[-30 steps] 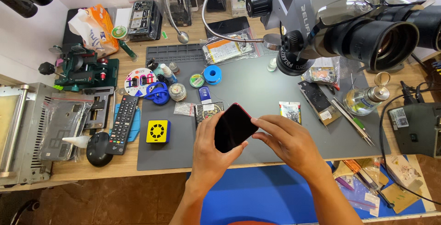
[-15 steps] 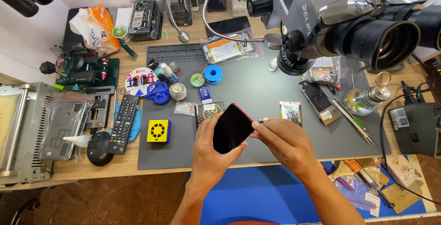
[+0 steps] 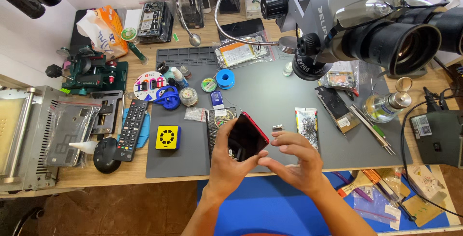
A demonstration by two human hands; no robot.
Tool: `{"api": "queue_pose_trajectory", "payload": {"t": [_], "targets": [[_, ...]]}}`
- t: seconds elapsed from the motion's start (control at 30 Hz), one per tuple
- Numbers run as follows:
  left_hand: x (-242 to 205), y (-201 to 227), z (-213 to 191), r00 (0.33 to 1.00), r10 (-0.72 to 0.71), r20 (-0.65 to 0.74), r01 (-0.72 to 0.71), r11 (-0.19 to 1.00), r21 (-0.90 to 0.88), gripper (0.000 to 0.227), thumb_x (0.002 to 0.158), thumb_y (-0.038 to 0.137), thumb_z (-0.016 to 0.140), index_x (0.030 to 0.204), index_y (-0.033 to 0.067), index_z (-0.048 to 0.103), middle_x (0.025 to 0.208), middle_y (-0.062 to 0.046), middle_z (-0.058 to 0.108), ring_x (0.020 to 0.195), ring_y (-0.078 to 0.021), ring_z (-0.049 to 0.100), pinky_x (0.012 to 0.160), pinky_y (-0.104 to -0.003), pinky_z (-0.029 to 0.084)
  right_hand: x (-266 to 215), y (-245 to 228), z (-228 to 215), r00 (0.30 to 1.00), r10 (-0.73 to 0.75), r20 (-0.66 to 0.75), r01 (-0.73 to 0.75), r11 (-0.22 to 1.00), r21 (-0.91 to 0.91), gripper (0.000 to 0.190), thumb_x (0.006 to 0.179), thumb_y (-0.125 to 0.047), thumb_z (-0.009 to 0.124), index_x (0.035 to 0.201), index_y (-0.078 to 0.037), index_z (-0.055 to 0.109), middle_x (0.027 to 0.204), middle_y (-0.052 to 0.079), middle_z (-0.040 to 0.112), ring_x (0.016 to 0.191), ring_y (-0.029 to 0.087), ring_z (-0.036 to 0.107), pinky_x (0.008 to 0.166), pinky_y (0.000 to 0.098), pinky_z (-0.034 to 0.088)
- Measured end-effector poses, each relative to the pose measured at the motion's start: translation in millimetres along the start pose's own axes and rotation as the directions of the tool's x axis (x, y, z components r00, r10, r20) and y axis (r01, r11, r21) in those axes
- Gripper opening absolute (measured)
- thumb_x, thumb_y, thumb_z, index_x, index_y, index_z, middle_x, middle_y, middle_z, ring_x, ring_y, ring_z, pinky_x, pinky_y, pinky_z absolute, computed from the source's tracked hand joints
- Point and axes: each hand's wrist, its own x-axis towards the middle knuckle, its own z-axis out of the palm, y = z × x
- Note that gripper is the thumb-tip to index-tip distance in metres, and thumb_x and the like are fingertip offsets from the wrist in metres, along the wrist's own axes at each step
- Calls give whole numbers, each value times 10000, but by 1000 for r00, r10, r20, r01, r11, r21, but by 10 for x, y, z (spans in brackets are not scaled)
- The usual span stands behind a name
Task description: The person applies a substance from a tube to the edge of a red smartphone, then wipes the phone with a tissue. They then handle a smartphone battery and a disassembled phone chassis, placing the battery into the chassis.
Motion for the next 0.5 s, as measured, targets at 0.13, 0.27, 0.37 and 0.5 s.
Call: {"api": "queue_pose_trajectory", "payload": {"t": [0.13, 0.27, 0.37, 0.5], "targets": [[-28, -117, 97, 1000, 27, 9, -27, 999, -35, 858, 780, 267, 940, 1457, 74, 448, 1384, -94, 568, 1277, -208, 590, 1121, -341, 485, -22, -149, 46, 986, 159, -60, -145, 971, 188, 807, 810, -162, 907, 1430, -152, 391, 1146, 205, 675, 1049, 300, 756, 1055, 500, 644], [-18, -122, 189, 987, 159, -36, -162, 984, -79, 825, 813, 98, 916, 1472, 93, 419, 1473, -158, 544, 1426, -324, 549, 1221, -429, 437, 42, -336, 96, 958, 269, -99, -256, 958, 128, 849, 834, -188, 885, 1474, -118, 332, 1183, 229, 682, 1049, 302, 754, 1047, 445, 617], [3, -135, 249, 965, 243, -97, -246, 969, -26, 789, 830, 76, 909, 1452, 93, 424, 1463, -143, 527, 1461, -366, 540, 1263, -497, 426, 89, -414, 181, 933, 327, -152, -324, 945, 44, 892, 802, -186, 909, 1477, -97, 332, 1131, 208, 692, 1022, 265, 742, 999, 386, 592], [-31, -222, 299, 924, 359, -129, -346, 931, 116, 714, 926, 153, 844, 1474, 73, 392, 1472, -86, 505, 1483, -361, 523, 1334, -607, 333, 130, -460, 229, 883, 429, -191, -441, 897, -23, 898, 780, -240, 933, 1453, -151, 345, 1038, 102, 711, 672, 124, 484, 687, 249, 452]]}}
